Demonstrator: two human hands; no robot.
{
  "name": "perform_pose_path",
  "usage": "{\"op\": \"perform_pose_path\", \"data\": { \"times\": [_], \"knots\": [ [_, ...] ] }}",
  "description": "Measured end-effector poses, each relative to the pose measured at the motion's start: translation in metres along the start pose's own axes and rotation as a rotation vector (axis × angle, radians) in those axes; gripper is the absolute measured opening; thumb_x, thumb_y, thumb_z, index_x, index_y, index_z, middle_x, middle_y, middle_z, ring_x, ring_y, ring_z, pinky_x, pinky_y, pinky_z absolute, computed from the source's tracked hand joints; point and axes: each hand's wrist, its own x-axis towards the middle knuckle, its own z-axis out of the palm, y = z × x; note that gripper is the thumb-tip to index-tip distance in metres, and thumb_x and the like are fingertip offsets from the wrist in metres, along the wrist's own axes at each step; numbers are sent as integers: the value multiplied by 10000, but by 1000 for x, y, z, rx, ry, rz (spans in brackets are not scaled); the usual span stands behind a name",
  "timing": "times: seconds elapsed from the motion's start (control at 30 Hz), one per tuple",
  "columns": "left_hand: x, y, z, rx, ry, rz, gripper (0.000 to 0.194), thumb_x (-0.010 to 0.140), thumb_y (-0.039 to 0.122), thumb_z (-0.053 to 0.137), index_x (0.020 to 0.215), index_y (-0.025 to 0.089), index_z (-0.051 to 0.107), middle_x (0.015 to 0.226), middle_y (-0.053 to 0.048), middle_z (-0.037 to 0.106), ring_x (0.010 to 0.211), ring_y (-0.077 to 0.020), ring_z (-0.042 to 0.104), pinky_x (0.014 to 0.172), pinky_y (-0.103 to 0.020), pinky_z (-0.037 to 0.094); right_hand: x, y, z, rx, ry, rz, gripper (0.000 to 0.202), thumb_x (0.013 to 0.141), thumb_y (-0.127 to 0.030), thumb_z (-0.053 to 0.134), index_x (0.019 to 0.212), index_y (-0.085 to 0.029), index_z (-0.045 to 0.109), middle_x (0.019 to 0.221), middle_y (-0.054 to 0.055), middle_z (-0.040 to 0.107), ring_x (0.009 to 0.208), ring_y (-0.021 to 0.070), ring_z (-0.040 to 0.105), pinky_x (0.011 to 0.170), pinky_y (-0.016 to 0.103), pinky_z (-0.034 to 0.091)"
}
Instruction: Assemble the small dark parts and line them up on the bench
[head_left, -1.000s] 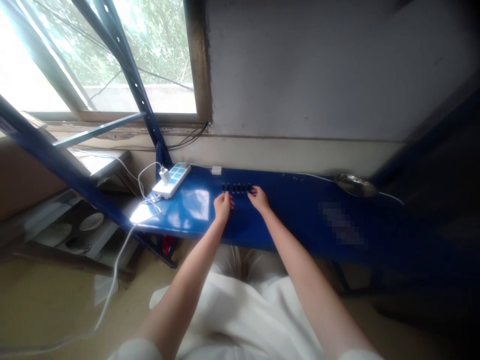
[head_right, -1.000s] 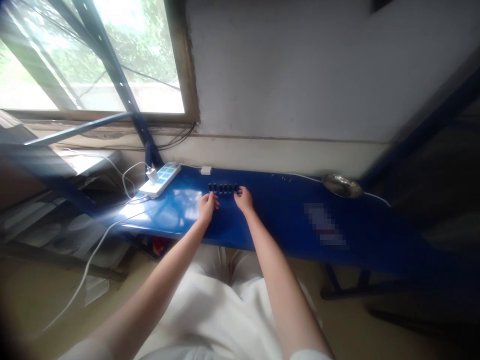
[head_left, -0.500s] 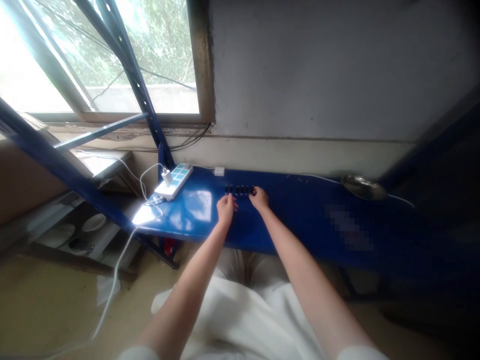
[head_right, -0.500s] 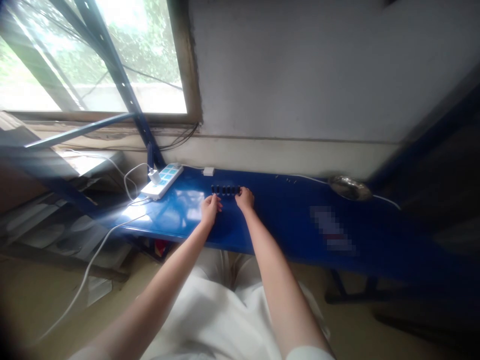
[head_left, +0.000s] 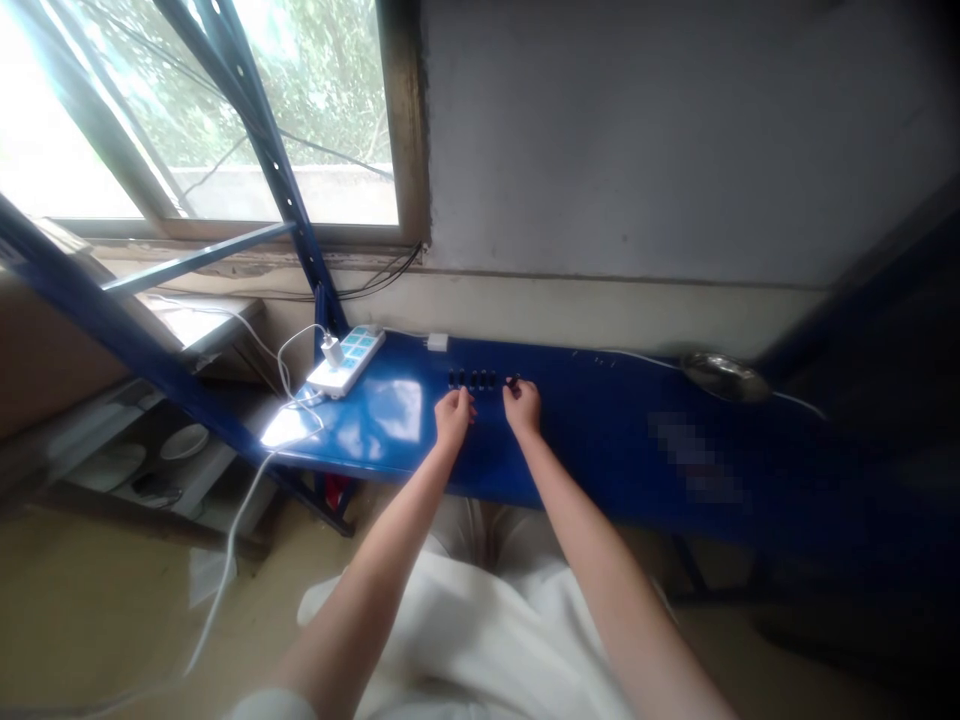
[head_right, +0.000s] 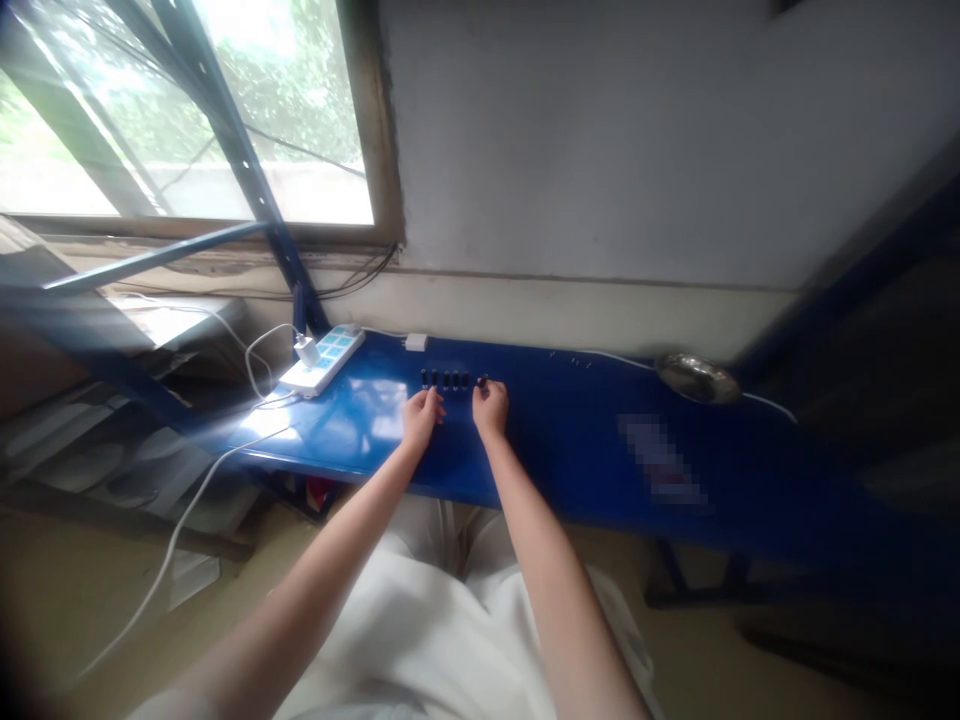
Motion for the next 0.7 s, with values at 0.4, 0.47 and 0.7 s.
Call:
{"op": "perform_pose_path", "data": {
  "times": [0.4, 0.47, 0.7],
  "knots": [
    [-8, 7, 2, 191, -158, 209, 390, 780, 501, 512, 938, 163, 627, 601, -3, 602, 516, -93, 535, 515, -193, 421, -27, -3, -10, -113, -20, -342, 333, 806, -162, 422, 1035, -171, 664, 885, 98, 627, 813, 186, 574, 764, 312, 470],
    [-7, 5, 2, 204, -191, 234, 386, 787, 482, 514, 963, 158, 629, 632, -17, 616, 518, -93, 536, 515, -197, 427, -28, -3, -10, -144, -26, -376, 339, 806, -147, 420, 1036, -176, 667, 856, 94, 627, 812, 189, 571, 757, 310, 467],
    [1, -4, 2, 96, -201, 156, 307, 801, 385, 519, 939, 130, 618, 696, -46, 640, 469, -87, 531, 475, -206, 439, -30, -7, -11, -137, -11, -424, 338, 828, -158, 392, 1046, -176, 650, 851, 90, 637, 816, 188, 585, 752, 305, 471]
  ]
}}
